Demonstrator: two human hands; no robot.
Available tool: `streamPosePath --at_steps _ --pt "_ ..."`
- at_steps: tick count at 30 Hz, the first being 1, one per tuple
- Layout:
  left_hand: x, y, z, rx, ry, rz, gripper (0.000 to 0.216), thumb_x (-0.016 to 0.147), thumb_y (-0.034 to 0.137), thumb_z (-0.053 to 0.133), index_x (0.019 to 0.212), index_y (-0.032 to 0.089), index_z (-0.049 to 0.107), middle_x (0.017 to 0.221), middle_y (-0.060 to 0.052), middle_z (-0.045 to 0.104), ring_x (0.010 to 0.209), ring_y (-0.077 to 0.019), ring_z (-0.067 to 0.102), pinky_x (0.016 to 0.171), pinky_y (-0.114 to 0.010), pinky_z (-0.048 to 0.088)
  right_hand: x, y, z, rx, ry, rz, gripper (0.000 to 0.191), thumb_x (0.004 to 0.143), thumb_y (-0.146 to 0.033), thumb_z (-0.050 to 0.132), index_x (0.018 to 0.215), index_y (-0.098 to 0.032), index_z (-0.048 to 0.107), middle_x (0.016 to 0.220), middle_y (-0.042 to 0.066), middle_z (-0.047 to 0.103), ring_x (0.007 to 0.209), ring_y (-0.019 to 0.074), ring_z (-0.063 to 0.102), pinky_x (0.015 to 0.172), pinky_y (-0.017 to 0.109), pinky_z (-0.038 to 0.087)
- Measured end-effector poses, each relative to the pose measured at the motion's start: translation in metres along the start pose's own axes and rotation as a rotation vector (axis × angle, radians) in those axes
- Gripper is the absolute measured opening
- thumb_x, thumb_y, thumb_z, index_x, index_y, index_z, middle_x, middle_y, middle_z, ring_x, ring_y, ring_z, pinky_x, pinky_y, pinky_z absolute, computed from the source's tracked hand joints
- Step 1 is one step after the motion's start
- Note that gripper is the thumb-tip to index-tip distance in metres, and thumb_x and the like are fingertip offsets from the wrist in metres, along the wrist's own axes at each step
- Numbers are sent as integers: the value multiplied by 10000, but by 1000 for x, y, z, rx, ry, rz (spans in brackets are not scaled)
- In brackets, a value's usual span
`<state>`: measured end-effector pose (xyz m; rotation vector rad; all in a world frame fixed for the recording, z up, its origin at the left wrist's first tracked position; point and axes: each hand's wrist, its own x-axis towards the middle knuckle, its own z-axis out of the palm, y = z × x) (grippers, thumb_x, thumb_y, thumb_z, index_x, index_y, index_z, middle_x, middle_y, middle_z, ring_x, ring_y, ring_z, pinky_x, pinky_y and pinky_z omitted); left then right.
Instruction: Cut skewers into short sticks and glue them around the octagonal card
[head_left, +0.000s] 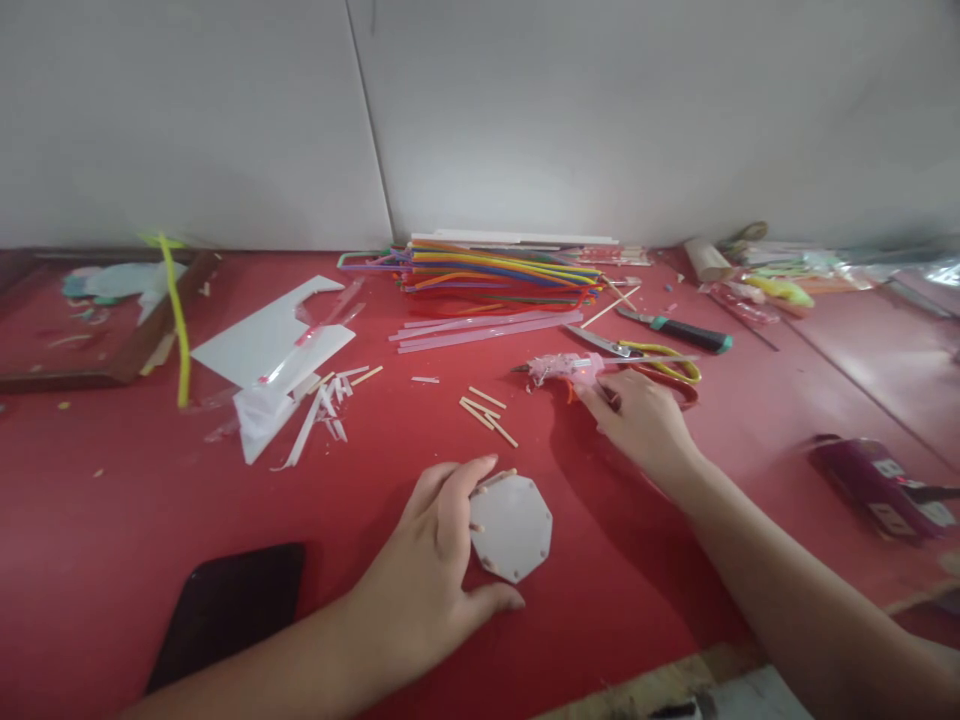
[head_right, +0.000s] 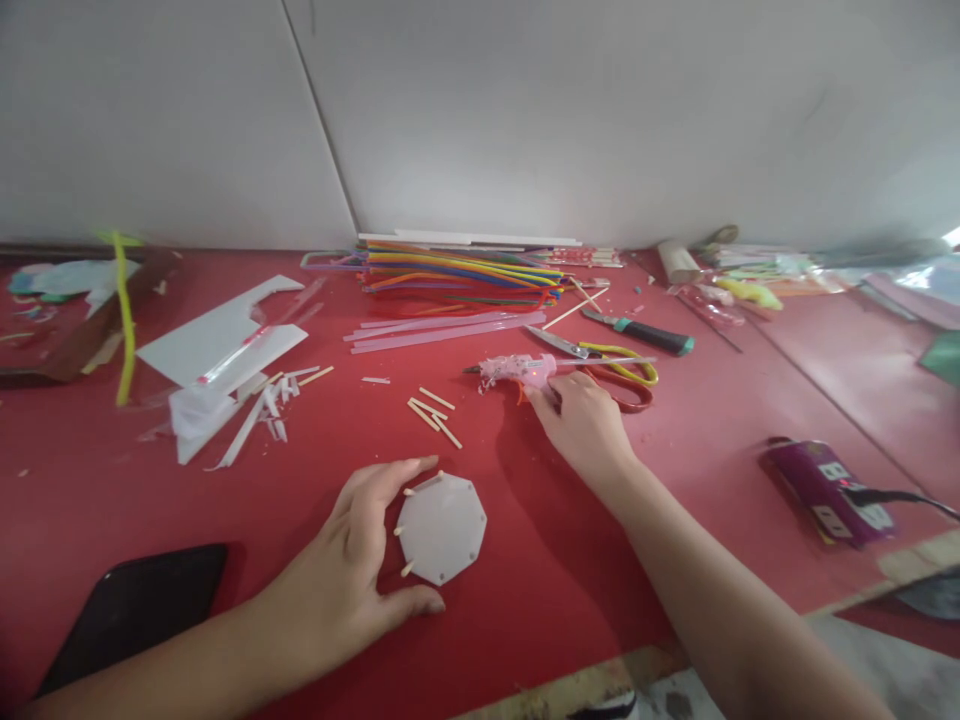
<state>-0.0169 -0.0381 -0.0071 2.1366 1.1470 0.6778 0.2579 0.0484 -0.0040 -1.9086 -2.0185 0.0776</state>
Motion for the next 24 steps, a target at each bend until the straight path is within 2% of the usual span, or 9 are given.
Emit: streamPosePath --at_steps 3,5,8,11,13,16,19,21,24 --pt "0 -2 -4 -22 -13 54 968 705 161 744 1456 267 143 1397 -199 452 1305 -368 460 998 -594 473 -3 -9 -6 -70 183 -17 199 892 -381 542 877 -193 607 948 100 611 848 250 578 701 336 400" --pt "0 -4 -6 -7 -14 91 877 725 122 671 1440 264 184 1407 -187 451 1337 -362 424 1017 -597 454 -3 -23 -12 -65 225 -124 164 914 -322 521 949 -189 612 989 111 623 937 265 569 795 361 411" --pt "0 -5 -4 30 -4 95 778 722 127 665 1382 243 268 1371 -185 473 1332 -369 417 1009 -592 459 3 -49 -16 -1 52 -372 158 940 -211 466 936 -189 622 939 76 668 919 227 568 855 349 393" --pt "0 -6 1 29 35 61 880 700 157 726 1406 224 205 1312 -192 503 1254 -366 484 957 -560 506 17 -77 -13 -90 -169 -581 182 927 -142 456 916 -179 634 927 68 687 885 215 552 822 345 371" --pt "-1 -6 3 32 49 34 969 668 190 791 1423 228 185 1286 -189 514 1221 -371 508 930 -544 525 27 -94 -9 -173 -254 -670 140 890 -128 506 878 -176 637 877 68 688 892 231 537 760 340 365" --pt "-1 -4 1 16 24 4 1075 582 232 876 1425 257 211 1328 -189 477 1262 -398 478 929 -549 527 38 -116 -5 -259 -314 -676 154 844 -78 535 915 -157 647 823 92 686 924 255 553 728 332 378" --pt "0 -3 -4 -40 -35 46 997 636 184 816 1426 288 217 1395 -178 432 1321 -378 430 924 -527 540 44 -128 -5 -313 -416 -554 216 827 -28 519 973 -122 648 871 133 691 893 256 603 648 301 392" --pt "0 -4 -6 -59 -49 76 892 685 120 727 1411 287 235 1386 -166 441 1312 -348 448 952 -517 526 46 -127 -7 -303 -463 -512 226 812 -10 517 973 -107 643 880 143 689 823 238 628 592 280 374" --pt "1 -6 -5 -73 -33 75 824 679 87 684 1364 260 258 1321 -161 467 1247 -318 510 995 -518 499 45 -113 -15 -159 -441 -497 175 785 -39 544 902 -119 648 817 102 684 703 186 613 560 262 345"
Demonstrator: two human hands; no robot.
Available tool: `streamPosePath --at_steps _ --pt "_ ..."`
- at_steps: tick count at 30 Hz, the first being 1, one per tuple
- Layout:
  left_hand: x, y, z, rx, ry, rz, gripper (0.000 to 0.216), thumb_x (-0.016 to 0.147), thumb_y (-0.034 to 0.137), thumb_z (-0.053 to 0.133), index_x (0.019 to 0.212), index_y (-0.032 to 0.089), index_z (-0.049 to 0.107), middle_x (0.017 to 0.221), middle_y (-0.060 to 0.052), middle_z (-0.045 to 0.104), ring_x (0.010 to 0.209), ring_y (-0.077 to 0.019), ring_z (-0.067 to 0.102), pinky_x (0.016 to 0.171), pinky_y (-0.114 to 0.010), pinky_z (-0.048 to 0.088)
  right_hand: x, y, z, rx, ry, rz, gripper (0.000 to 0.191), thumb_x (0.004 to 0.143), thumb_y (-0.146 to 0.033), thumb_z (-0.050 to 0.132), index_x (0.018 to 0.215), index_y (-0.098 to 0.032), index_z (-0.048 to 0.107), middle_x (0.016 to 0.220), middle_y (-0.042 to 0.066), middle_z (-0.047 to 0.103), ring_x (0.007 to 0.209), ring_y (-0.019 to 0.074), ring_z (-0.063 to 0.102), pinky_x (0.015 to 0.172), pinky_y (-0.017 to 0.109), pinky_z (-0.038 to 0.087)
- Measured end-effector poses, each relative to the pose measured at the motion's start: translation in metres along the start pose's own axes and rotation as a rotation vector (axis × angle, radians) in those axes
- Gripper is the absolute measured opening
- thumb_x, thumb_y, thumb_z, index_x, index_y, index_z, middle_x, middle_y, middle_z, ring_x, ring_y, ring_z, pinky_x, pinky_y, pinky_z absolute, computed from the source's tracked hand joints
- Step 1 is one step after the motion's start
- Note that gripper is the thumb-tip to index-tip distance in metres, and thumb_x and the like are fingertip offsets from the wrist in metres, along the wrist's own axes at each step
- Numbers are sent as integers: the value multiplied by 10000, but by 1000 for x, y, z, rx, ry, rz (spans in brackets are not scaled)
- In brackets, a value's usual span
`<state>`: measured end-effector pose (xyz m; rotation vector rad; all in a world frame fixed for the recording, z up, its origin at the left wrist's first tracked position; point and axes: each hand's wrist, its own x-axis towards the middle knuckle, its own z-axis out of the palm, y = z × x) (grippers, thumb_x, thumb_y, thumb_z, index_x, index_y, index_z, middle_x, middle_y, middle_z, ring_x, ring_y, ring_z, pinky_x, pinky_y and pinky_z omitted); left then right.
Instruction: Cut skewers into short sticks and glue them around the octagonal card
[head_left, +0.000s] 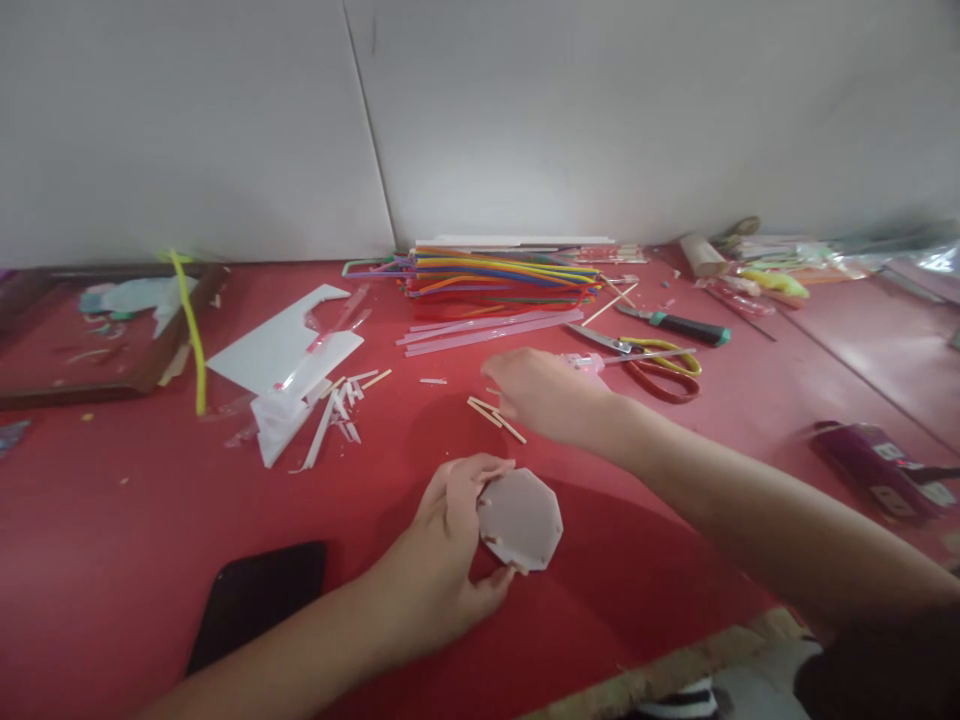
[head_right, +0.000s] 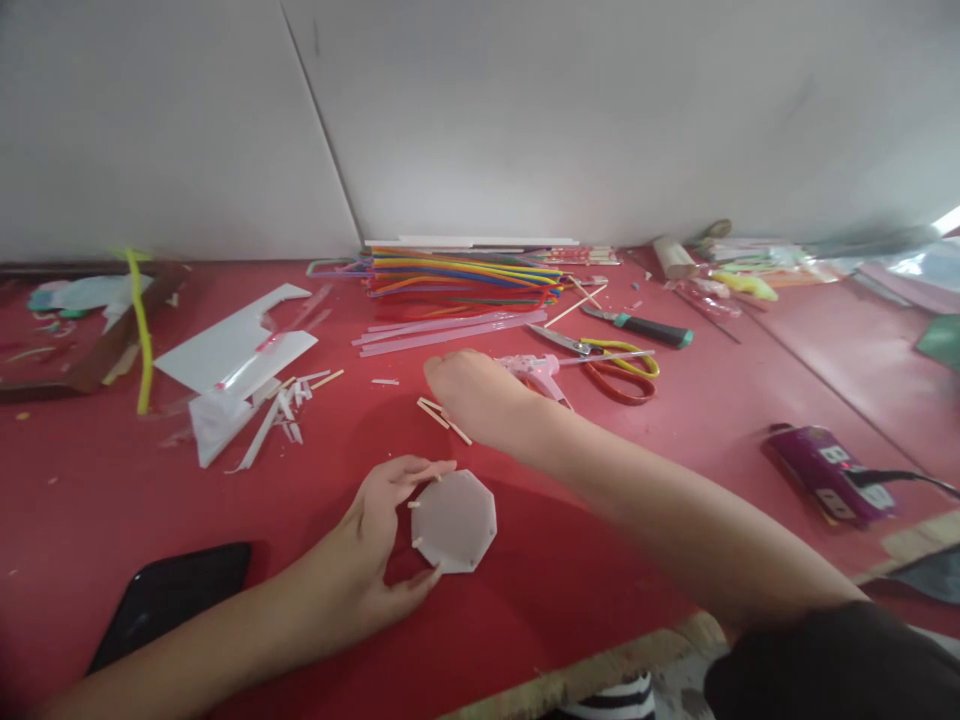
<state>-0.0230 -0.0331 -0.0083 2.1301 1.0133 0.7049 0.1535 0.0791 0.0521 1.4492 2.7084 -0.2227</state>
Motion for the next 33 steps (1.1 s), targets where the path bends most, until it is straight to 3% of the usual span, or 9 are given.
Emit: streamPosePath --at_steps 3,8,11,15,20,25,33 --pt "1 -1 2 -8 18 -1 779 684 114 700 1319 248 268 1287 -164 481 1212 -313 533 983 -520 506 -18 11 -1 277 173 14 149 734 -81 582 840 -149 662 766 37 668 659 141 584 572 241 362" --pt "5 0 3 32 50 18 771 706 149 708 1332 249 270 1288 -176 499 1216 -344 530 963 -563 503 -44 13 6 652 340 -149 124 750 -109 603 791 -186 691 825 6 679 729 116 598 685 241 441" --pt "5 1 2 25 57 5 789 698 153 716 1338 251 265 1292 -175 503 1214 -345 538 958 -548 511 -51 9 12 832 329 -126 121 776 -124 613 830 -189 701 914 26 715 798 130 635 719 247 482" --pt "3 1 3 30 46 -26 773 705 160 719 1332 244 273 1286 -172 503 1201 -337 547 947 -534 521 -53 4 19 1088 255 30 79 800 -175 642 846 -182 705 827 23 725 740 128 653 664 236 514" --pt "1 0 10 102 106 -39 786 752 236 740 1350 216 231 1271 -196 492 1189 -352 538 931 -552 519 -58 0 40 1382 271 144 99 792 -264 701 822 -181 655 763 13 715 663 128 672 624 250 556" --pt "1 1 8 65 65 -53 845 745 241 760 1373 234 196 1313 -197 476 1219 -352 520 970 -570 486 -72 2 67 1177 505 188 93 824 -251 679 898 -207 645 840 28 730 755 144 705 680 251 581" --pt "-1 1 6 18 25 -95 818 787 227 724 1383 272 165 1347 -183 455 1251 -335 501 982 -564 475 -77 7 71 866 645 -25 84 843 -168 651 912 -206 681 838 30 755 750 136 718 707 227 594"
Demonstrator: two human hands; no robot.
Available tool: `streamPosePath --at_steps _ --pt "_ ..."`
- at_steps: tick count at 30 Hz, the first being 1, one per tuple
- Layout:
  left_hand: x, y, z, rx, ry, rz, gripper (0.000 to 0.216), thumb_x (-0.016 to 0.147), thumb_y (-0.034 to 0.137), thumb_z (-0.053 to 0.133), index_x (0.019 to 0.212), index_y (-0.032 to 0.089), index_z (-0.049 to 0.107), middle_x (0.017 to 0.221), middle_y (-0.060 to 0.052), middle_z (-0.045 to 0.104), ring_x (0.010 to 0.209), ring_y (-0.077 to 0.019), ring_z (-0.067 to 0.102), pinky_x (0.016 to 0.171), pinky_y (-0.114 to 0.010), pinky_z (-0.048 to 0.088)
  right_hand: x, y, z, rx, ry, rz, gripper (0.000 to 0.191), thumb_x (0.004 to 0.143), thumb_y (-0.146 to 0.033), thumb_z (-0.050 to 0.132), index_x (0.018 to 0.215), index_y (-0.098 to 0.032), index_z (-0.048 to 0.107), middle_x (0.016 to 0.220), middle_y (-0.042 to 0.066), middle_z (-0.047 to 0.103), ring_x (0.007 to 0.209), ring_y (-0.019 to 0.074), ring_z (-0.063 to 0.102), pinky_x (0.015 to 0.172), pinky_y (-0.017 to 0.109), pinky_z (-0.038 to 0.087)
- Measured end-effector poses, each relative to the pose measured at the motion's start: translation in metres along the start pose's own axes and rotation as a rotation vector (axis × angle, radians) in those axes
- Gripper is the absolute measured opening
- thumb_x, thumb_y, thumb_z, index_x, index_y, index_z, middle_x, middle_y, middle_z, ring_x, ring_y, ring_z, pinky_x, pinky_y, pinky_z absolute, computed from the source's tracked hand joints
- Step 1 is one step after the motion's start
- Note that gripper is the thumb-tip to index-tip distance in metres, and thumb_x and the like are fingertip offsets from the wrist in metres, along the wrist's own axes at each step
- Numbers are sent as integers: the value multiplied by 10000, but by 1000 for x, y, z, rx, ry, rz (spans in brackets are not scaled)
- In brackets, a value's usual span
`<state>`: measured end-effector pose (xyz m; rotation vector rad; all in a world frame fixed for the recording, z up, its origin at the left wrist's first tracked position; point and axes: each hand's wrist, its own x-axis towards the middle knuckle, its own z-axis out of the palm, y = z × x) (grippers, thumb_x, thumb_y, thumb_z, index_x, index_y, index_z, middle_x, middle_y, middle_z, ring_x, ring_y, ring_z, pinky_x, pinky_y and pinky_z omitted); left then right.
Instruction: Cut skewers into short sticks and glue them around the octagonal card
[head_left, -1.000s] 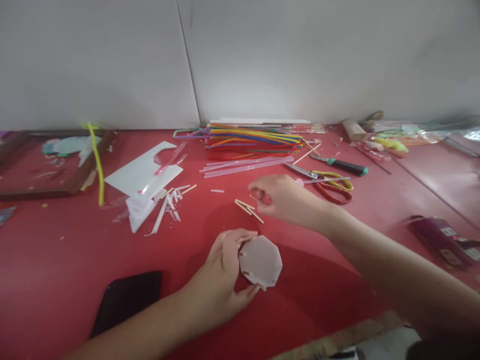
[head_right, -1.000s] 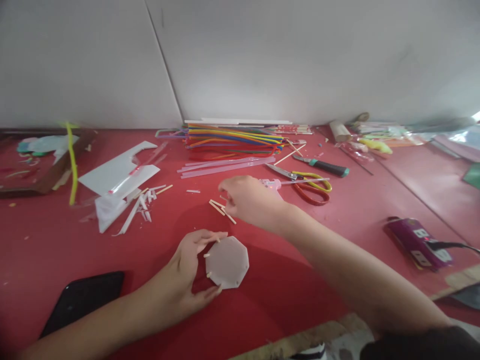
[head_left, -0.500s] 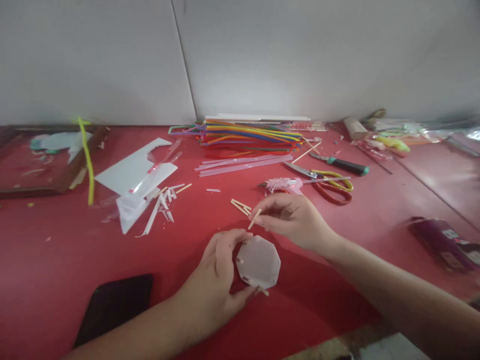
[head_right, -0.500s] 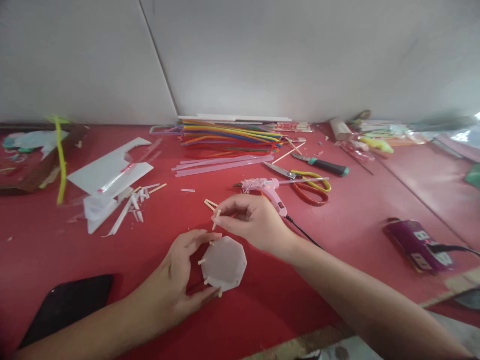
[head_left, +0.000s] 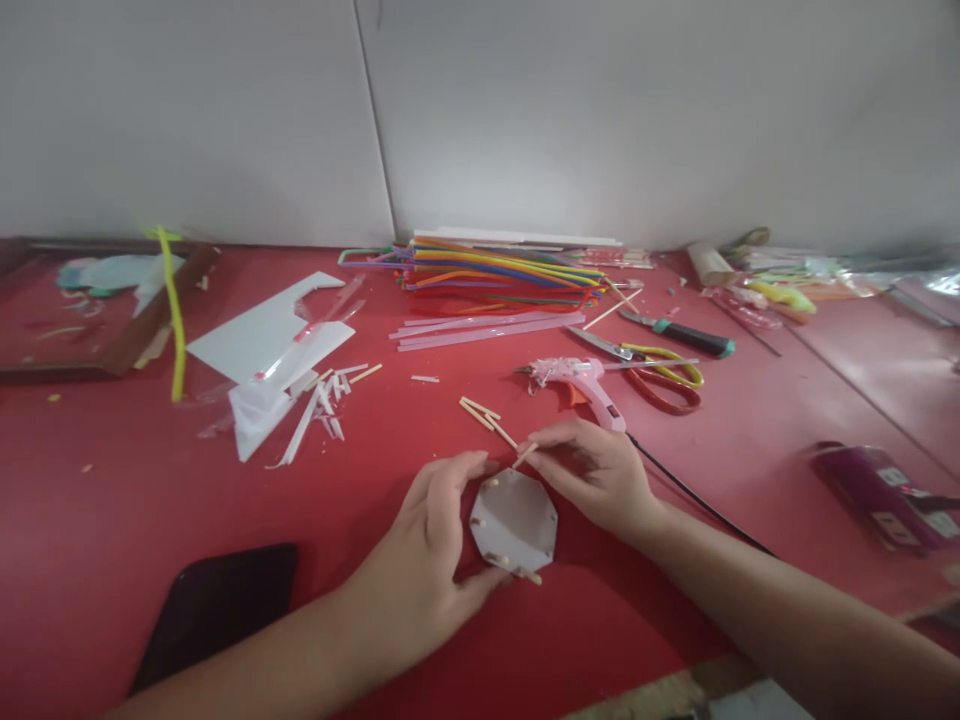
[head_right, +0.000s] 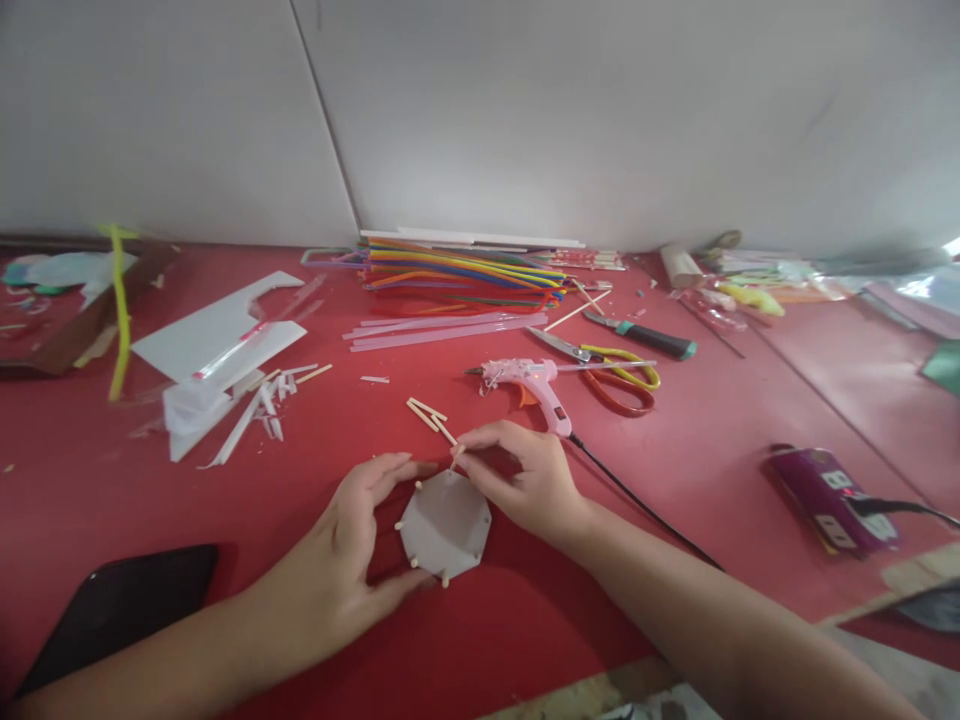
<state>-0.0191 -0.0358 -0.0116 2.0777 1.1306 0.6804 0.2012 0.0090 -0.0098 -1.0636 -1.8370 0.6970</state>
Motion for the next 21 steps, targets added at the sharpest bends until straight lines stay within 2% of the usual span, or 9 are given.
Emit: streamPosePath --at_steps 6,21 --pt "0 0 1 12 -2 4 825 792 221 720 1387 269 151 1350 -184 434 1268 -332 481 996 -565 466 -1 -1 -1 -33 -28 -79 86 841 -160 651 909 -197 688 819 36 760 721 134 726 671 214 593" --pt "1 -2 2 94 7 9 842 757 209 741 1380 234 174 1339 -191 455 1257 -330 491 989 -532 492 0 1 0 -48 -38 -126 109 827 -134 666 910 -202 684 810 27 763 705 119 727 677 182 585"
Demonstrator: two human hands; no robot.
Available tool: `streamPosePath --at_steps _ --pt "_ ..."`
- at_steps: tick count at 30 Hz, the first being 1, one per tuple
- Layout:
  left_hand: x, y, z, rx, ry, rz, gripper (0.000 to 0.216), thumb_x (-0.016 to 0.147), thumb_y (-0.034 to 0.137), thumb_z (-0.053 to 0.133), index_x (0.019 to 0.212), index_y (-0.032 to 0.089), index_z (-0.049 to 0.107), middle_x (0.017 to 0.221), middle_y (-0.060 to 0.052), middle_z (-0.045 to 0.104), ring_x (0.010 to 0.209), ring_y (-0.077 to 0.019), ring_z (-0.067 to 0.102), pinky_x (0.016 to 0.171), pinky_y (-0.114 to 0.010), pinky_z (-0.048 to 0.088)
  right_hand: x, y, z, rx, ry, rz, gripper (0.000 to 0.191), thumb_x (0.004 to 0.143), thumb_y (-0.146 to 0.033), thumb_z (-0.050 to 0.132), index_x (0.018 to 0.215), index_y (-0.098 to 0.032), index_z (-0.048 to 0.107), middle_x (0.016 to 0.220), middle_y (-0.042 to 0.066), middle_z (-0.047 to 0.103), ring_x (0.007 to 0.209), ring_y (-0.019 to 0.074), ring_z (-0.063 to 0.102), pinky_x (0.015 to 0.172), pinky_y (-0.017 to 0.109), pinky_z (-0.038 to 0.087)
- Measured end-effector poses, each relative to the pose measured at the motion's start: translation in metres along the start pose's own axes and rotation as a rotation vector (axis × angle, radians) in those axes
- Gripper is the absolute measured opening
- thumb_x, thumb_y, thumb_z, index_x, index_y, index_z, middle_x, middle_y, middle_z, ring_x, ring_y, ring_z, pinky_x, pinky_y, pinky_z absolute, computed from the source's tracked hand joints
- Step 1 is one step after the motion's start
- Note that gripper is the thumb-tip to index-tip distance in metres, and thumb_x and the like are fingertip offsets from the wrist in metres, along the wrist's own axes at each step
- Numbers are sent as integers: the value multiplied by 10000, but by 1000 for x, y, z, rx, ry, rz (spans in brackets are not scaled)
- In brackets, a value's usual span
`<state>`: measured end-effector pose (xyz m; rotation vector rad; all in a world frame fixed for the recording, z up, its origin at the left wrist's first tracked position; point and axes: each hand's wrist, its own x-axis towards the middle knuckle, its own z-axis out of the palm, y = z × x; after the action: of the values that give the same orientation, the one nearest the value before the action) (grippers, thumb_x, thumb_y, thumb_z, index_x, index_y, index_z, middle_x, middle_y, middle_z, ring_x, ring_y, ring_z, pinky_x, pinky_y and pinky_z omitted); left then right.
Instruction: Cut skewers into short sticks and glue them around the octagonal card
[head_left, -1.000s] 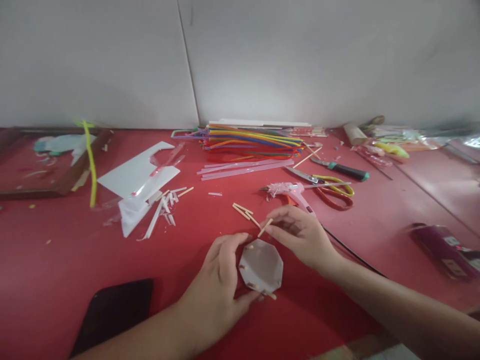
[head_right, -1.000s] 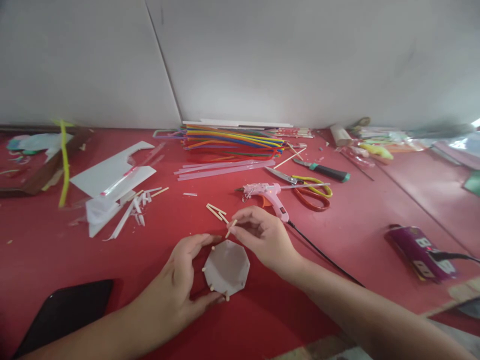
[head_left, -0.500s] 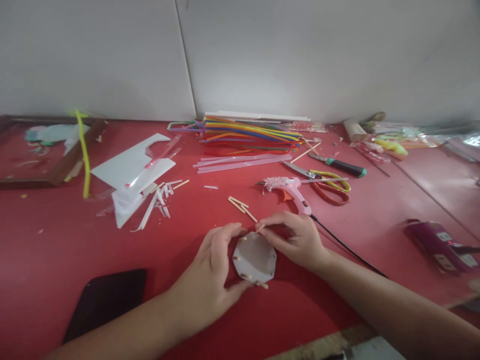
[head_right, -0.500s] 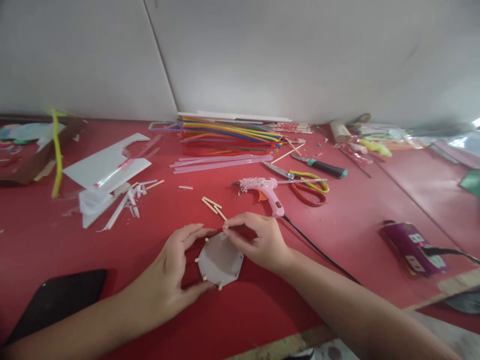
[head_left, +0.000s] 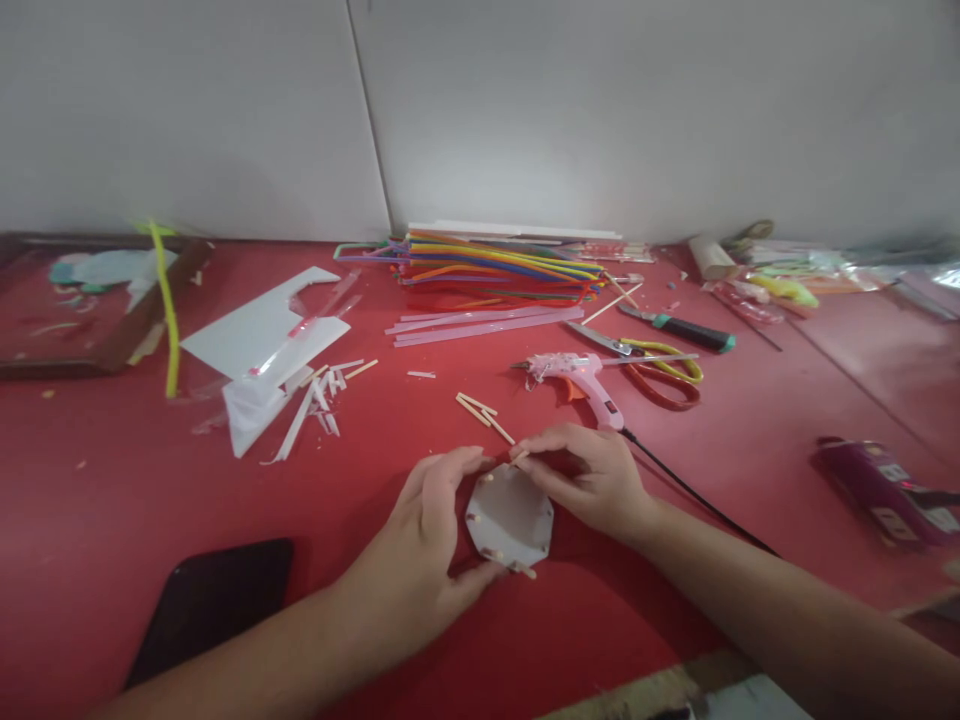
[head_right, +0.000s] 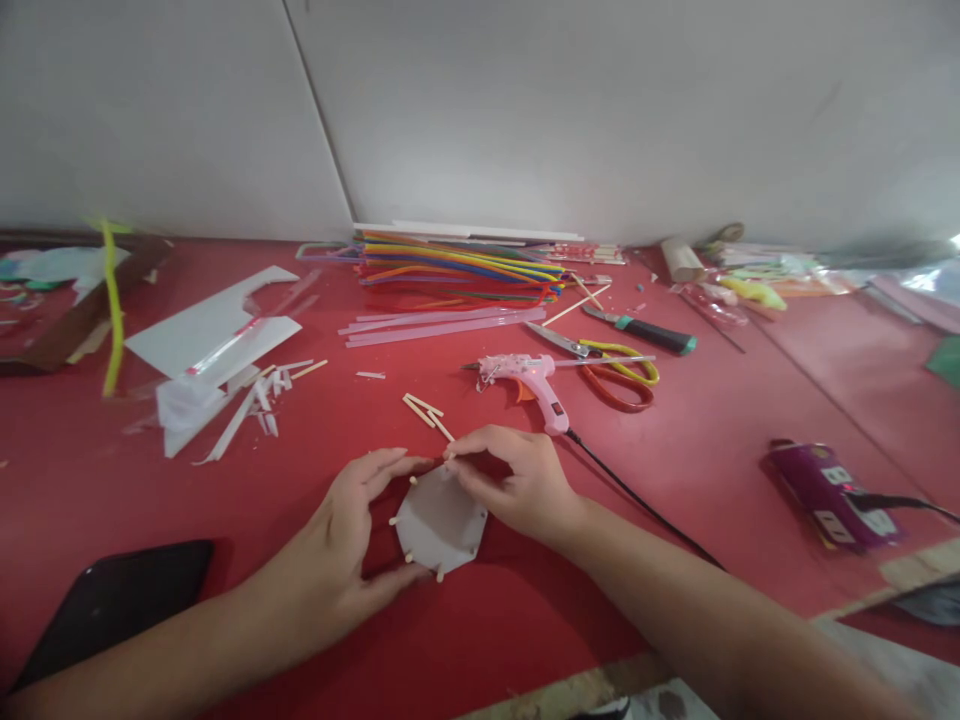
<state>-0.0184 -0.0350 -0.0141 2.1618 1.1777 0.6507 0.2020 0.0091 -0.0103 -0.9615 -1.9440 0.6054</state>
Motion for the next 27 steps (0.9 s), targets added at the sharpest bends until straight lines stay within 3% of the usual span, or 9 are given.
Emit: streamPosePath --at_steps 12,27 --pt "2 2 -1 22 34 16 758 748 201 726 1353 212 270 1321 -192 498 1256 -351 501 978 -531 495 1 -2 -1 -46 -32 5 106 833 -150 660 913 -213 689 828 23 771 714 122 736 680 183 591" --pt "2 3 -2 28 12 6 754 752 203 727 1354 201 272 1329 -196 494 1266 -350 487 994 -535 480 0 1 3 -69 -17 -85 95 840 -143 652 902 -212 671 823 29 763 726 130 725 687 206 589"
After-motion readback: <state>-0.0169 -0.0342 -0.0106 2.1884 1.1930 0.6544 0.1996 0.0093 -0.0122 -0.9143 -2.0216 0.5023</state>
